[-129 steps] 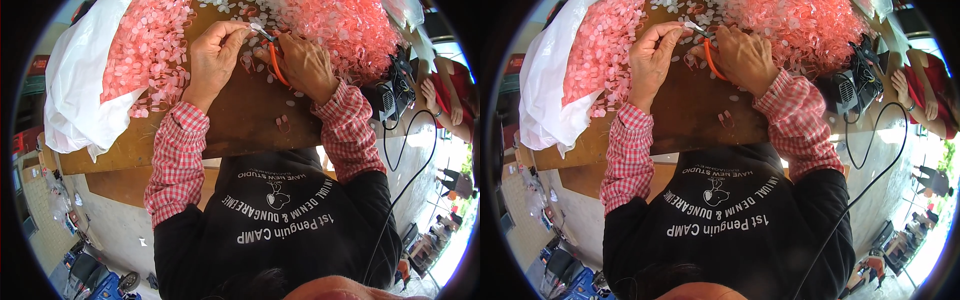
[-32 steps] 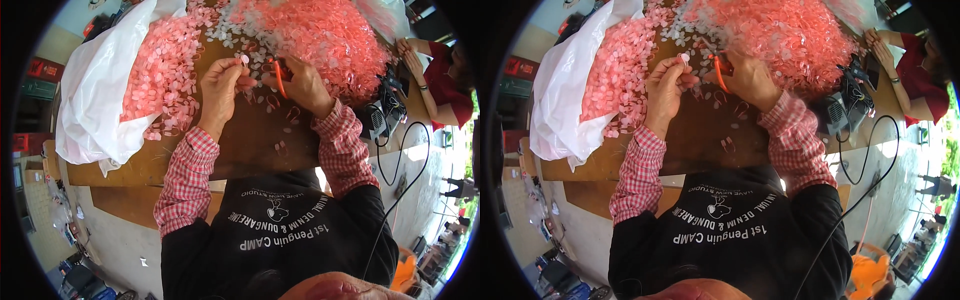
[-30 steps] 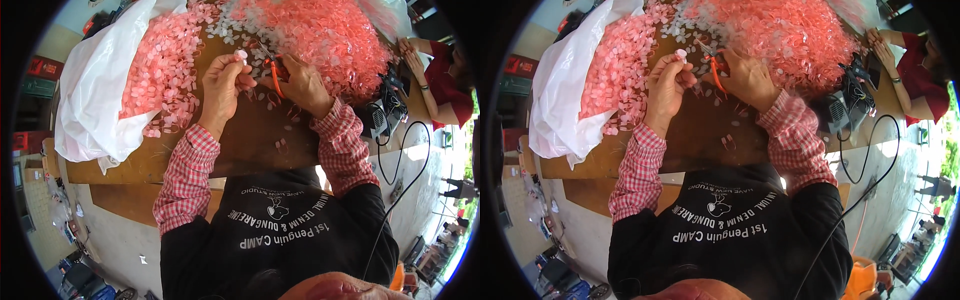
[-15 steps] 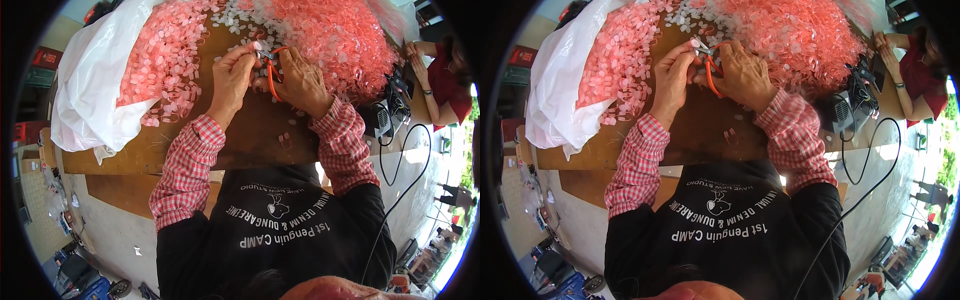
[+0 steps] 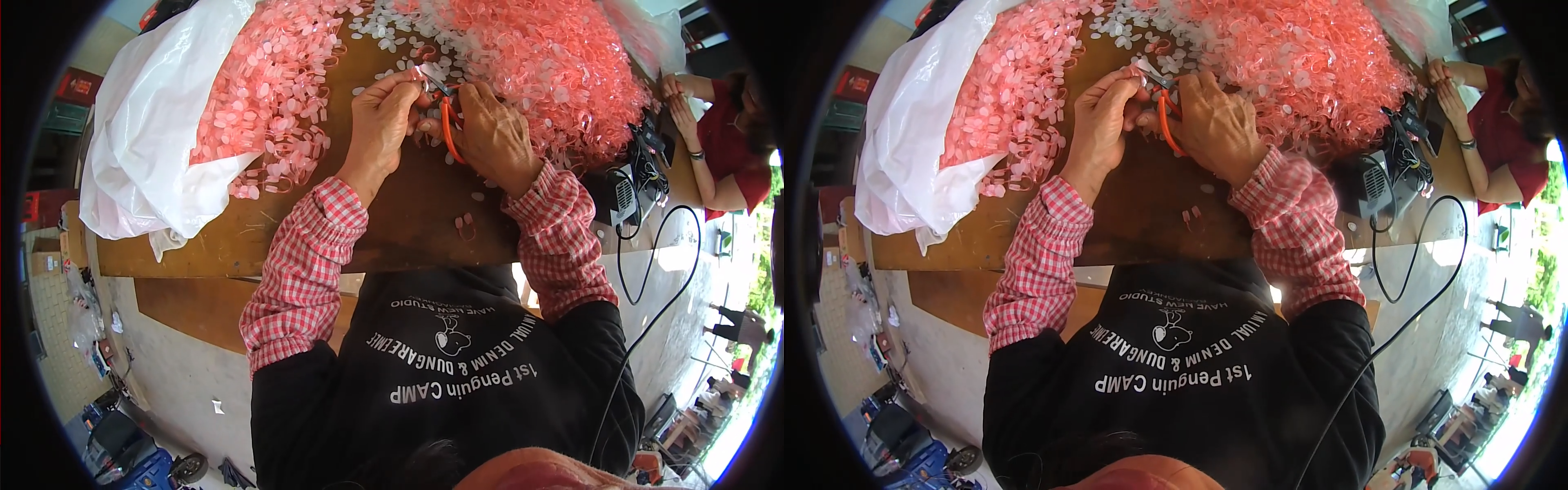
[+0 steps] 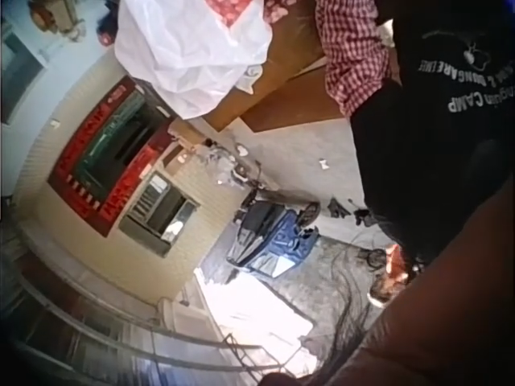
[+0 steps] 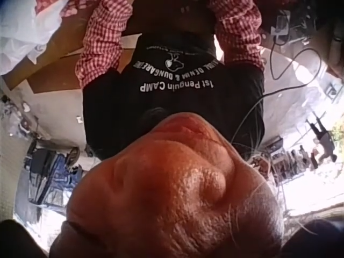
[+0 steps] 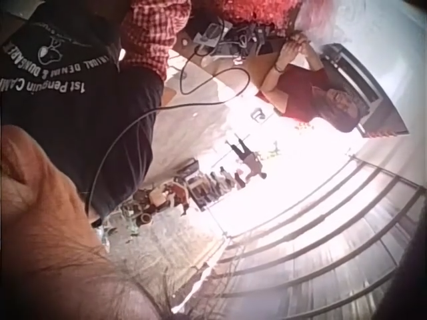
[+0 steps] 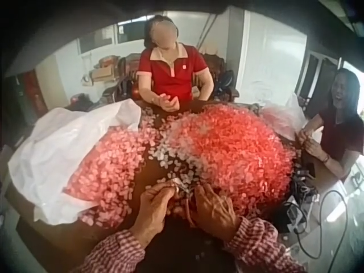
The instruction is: Trimming small pink and white plastic petals with scissors at a table.
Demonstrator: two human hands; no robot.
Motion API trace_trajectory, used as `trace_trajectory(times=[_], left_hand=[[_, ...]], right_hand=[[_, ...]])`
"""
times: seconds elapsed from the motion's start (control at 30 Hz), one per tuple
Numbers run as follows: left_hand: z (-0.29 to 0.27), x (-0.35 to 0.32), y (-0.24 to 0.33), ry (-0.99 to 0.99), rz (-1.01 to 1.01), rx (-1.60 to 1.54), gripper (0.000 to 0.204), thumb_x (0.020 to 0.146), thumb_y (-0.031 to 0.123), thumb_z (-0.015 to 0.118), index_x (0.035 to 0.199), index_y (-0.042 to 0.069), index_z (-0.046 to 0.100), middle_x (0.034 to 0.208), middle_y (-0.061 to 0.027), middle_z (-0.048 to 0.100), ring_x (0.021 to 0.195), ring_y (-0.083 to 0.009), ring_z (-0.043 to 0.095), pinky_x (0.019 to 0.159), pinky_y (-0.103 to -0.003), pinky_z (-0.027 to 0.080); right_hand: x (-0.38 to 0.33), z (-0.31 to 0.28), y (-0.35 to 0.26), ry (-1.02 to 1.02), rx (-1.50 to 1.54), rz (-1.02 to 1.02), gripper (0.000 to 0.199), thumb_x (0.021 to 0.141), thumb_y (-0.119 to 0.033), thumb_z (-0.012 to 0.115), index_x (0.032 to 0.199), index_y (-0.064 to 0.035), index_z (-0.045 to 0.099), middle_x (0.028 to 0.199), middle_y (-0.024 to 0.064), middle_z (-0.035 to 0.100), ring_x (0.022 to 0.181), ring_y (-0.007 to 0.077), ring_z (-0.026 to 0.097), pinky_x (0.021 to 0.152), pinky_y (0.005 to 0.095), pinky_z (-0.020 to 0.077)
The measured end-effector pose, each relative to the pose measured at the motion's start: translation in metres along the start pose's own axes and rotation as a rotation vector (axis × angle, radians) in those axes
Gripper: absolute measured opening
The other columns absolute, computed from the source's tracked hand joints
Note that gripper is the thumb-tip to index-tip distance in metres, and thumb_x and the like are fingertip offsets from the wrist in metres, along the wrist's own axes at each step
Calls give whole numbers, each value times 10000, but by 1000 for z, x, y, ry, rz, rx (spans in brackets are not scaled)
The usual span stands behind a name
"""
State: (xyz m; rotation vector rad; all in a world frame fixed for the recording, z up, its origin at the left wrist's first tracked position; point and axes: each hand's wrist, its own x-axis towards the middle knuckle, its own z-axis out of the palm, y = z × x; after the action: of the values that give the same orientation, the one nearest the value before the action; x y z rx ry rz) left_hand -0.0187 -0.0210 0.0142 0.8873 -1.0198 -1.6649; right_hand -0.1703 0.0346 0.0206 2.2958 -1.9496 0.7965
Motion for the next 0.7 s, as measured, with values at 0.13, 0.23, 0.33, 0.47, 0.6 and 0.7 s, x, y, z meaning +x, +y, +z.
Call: trace_trajectory(times=[0.13,0.23,0.33,0.47,0.6,0.7], left_hand=[[-3,5,-3,-19,-56,-94,163,885,98,606,1005,8,669,730,-11,604,516,-39,422,464,-197,325],[-4,4,-3,-35,-52,-111,166,882,88,605,1001,-2,676,725,-20,601,511,-41,415,458,-204,331],[4,-1,0,-17,-58,-63,165,887,85,604,1001,-10,674,732,-15,595,547,-40,436,465,-202,341],[5,-2,-4,-23,-24,-1,169,901,88,599,1006,-23,671,746,-2,586,612,-43,476,483,-202,374],[2,0,-7,-54,19,-1,176,906,98,602,1005,-32,668,755,3,581,630,-47,489,496,-202,389],[1,2,-7,-60,11,-7,176,907,111,608,1004,-20,673,758,10,577,645,-43,491,497,-193,375]], right_hand=[[-1,-2,-3,16,-38,16,608,789,-564,662,994,-8,524,938,169,555,738,369,632,609,463,512],[-1,-6,-5,-35,-29,37,634,780,-587,656,995,-6,523,967,175,547,777,370,631,631,469,513],[-1,-8,-5,-62,-2,59,615,812,-546,653,1029,3,479,1008,197,545,802,414,610,656,494,491],[-1,-7,-5,-91,-10,74,606,818,-544,646,1012,4,475,1000,200,547,791,417,606,655,496,490],[-3,-1,-3,15,-80,-5,581,814,-572,633,868,-6,515,831,168,577,632,365,626,546,455,499],[-3,3,3,46,-18,-22,549,831,-548,630,834,-13,507,770,164,592,593,365,623,505,443,485]])
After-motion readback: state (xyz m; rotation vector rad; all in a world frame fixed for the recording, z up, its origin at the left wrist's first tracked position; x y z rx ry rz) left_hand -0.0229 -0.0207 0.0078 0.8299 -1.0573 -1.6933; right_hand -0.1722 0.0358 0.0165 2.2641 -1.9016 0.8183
